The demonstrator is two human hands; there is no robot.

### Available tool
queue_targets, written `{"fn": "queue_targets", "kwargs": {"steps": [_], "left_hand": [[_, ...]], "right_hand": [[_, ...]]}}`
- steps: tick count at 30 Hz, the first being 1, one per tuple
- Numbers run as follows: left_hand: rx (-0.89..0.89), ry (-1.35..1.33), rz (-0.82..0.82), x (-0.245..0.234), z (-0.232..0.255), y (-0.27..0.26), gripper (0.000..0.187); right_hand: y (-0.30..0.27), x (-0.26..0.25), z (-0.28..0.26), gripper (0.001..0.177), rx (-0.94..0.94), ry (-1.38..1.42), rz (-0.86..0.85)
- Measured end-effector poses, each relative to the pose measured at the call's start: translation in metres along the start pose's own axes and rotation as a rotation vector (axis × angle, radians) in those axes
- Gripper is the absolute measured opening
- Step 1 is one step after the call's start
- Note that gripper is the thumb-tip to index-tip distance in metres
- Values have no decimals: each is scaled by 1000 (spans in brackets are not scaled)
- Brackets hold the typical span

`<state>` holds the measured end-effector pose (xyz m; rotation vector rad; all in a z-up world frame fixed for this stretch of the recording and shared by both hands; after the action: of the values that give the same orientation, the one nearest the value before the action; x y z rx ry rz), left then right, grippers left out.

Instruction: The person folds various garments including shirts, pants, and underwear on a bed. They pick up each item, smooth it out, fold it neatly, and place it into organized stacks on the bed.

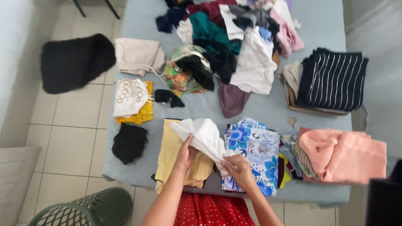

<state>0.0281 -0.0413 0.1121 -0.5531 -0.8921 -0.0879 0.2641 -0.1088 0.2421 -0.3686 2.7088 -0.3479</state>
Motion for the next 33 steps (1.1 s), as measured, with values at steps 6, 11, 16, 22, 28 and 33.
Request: {"fn": "queue_targets", "kwargs": {"steps": [6,11,16,22,28,33], "left_hand": [[243,485,201,19,49,-42,63],[415,229,19,40,79,-59,57],[506,399,-40,46,112,-80,57],[869,1114,-228,0,178,-97,67],[219,307,-362,-33,62,-39,58],[-361,-14,-551,-38,44,-52,62]], "right_hand": [[-21,-12,-13,18,-397,-61,100],[-21,-5,-33,22,-192,96,72],[-15,9,-56,22,-116,280,62],[-19,28,-89,18,-209,731,-50],[-32,32,-104,24,-60,942,164],[-71,10,-85,32,-48,1036,499]]}}
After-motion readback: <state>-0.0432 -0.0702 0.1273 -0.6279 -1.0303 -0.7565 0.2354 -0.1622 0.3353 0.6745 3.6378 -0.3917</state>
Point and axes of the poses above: each hand's wrist, its own y-axis towards the middle knuckle, its own x-axis out of the palm, z = x × y, the point moved 3 cm from there along y, towards the middle knuckle, and after that the axes turned 11 degrees about -z, right-handed, at the moved point
